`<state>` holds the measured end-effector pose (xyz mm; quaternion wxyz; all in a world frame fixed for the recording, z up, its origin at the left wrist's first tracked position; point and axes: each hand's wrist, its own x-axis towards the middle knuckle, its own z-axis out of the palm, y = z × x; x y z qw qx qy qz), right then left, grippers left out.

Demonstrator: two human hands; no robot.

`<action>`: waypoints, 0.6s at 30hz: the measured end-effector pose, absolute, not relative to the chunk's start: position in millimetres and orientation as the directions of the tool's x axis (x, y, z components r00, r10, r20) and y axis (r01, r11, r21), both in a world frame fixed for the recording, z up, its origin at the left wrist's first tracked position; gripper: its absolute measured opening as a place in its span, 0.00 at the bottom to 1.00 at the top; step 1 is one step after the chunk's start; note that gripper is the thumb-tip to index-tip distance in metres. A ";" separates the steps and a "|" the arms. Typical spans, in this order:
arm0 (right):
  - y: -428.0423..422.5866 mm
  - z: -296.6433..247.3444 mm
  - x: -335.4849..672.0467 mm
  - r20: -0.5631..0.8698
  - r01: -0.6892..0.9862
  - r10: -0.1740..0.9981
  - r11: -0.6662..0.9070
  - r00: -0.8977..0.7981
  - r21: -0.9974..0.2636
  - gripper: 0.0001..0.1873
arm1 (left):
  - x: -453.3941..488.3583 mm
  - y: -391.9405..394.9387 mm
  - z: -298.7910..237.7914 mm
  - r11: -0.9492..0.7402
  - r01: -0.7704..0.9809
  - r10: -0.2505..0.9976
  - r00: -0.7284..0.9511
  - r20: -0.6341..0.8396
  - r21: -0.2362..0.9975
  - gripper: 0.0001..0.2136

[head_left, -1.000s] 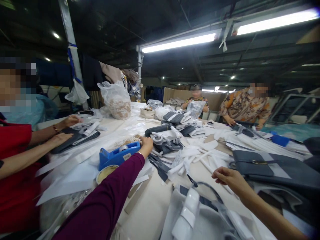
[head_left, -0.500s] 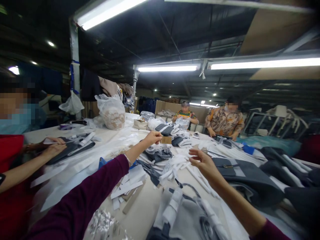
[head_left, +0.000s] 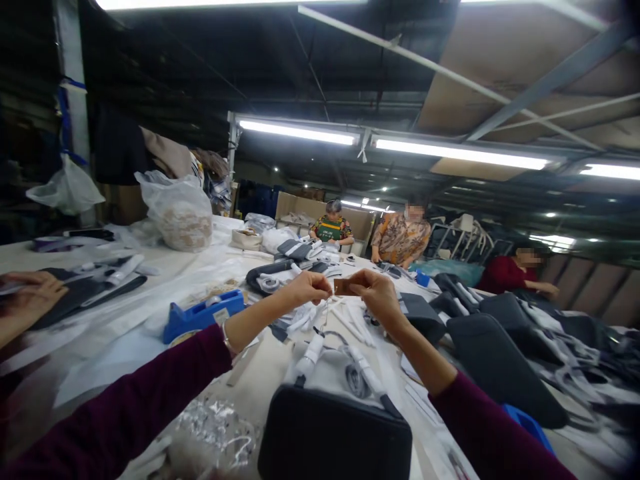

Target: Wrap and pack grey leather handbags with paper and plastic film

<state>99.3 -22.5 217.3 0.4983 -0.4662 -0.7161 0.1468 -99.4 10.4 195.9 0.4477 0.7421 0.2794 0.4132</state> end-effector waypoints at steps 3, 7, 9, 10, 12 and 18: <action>-42.8 221.4 105.3 0.592 0.534 0.804 0.524 -0.053 -0.663 0.05 | -98.9 -5.1 198.9 -0.429 0.010 0.798 0.472 0.374 0.903 0.09; -61.0 217.6 111.9 0.584 0.512 0.811 0.519 -0.039 -0.685 0.06 | -99.1 -27.8 207.3 -0.416 -0.092 0.804 0.427 0.413 0.905 0.09; -69.1 214.7 114.6 0.587 0.510 0.810 0.515 -0.024 -0.689 0.06 | -99.2 -39.4 211.8 -0.379 -0.162 0.806 0.425 0.411 0.911 0.09; -73.2 213.3 115.8 0.586 0.516 0.810 0.507 -0.012 -0.691 0.05 | -99.2 -44.7 213.6 -0.358 -0.202 0.799 0.438 0.411 0.912 0.09; -81.1 211.0 118.4 0.578 0.536 0.816 0.480 0.017 -0.694 0.05 | -99.0 -53.8 215.6 -0.324 -0.270 0.776 0.473 0.418 0.907 0.11; -100.8 207.8 127.7 0.564 0.572 0.824 0.436 0.057 -0.695 0.06 | -97.9 -69.3 214.4 -0.379 -0.252 0.748 0.483 0.455 0.891 0.13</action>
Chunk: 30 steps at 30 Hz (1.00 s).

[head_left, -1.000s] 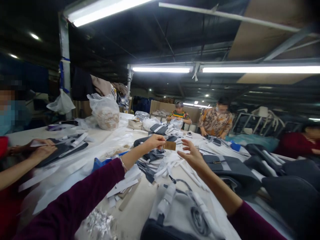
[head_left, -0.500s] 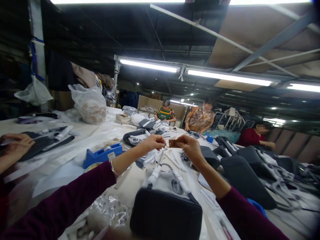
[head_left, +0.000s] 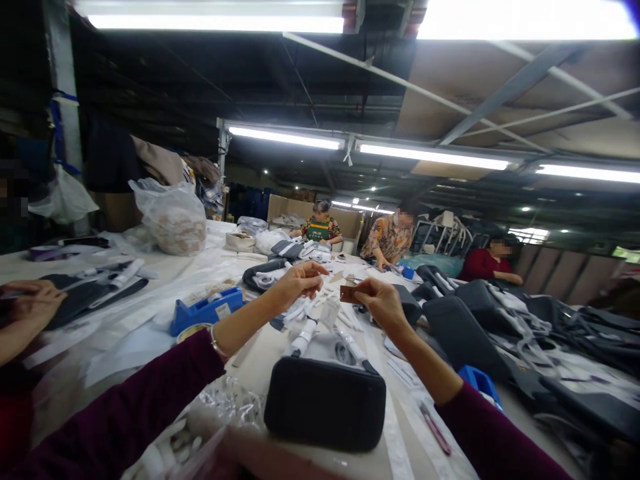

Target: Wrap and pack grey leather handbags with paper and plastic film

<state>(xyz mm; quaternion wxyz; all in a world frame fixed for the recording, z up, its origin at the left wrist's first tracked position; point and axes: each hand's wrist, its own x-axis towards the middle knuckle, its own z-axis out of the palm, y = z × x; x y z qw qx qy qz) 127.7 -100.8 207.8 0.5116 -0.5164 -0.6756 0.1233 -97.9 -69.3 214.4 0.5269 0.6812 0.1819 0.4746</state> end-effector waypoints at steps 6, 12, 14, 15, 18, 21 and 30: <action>-123.9 200.6 124.3 0.573 0.531 0.814 0.448 0.089 -0.719 0.04 | -90.8 -88.6 225.5 -0.430 -0.272 0.714 0.482 0.508 0.861 0.13; -139.1 163.5 111.2 0.507 0.545 0.861 0.407 0.038 -0.733 0.04 | -72.5 -94.3 235.9 -0.423 -0.365 0.691 0.463 0.555 0.830 0.14; -136.0 158.5 108.7 0.401 0.341 0.910 0.411 -0.101 -0.845 0.13 | -64.1 -91.1 235.7 -0.397 -0.324 0.673 0.533 0.512 0.859 0.15; -132.9 159.5 107.4 0.364 0.198 0.912 0.399 -0.191 -0.895 0.19 | -59.2 -89.5 235.3 -0.382 -0.296 0.663 0.572 0.483 0.875 0.15; -119.0 171.5 102.1 0.374 -0.159 0.837 0.338 -0.399 -0.927 0.27 | -42.2 -85.2 235.5 -0.354 -0.233 0.632 0.655 0.415 0.906 0.15; -99.1 182.3 98.4 0.393 -0.253 0.783 0.306 -0.482 -0.918 0.14 | -27.1 -75.6 237.8 -0.384 -0.208 0.601 0.683 0.415 0.900 0.14; -12.4 149.2 151.7 0.155 -0.117 0.905 0.118 -0.395 -0.986 0.19 | -23.6 21.9 201.2 -0.360 -0.027 0.808 0.491 0.326 0.933 0.09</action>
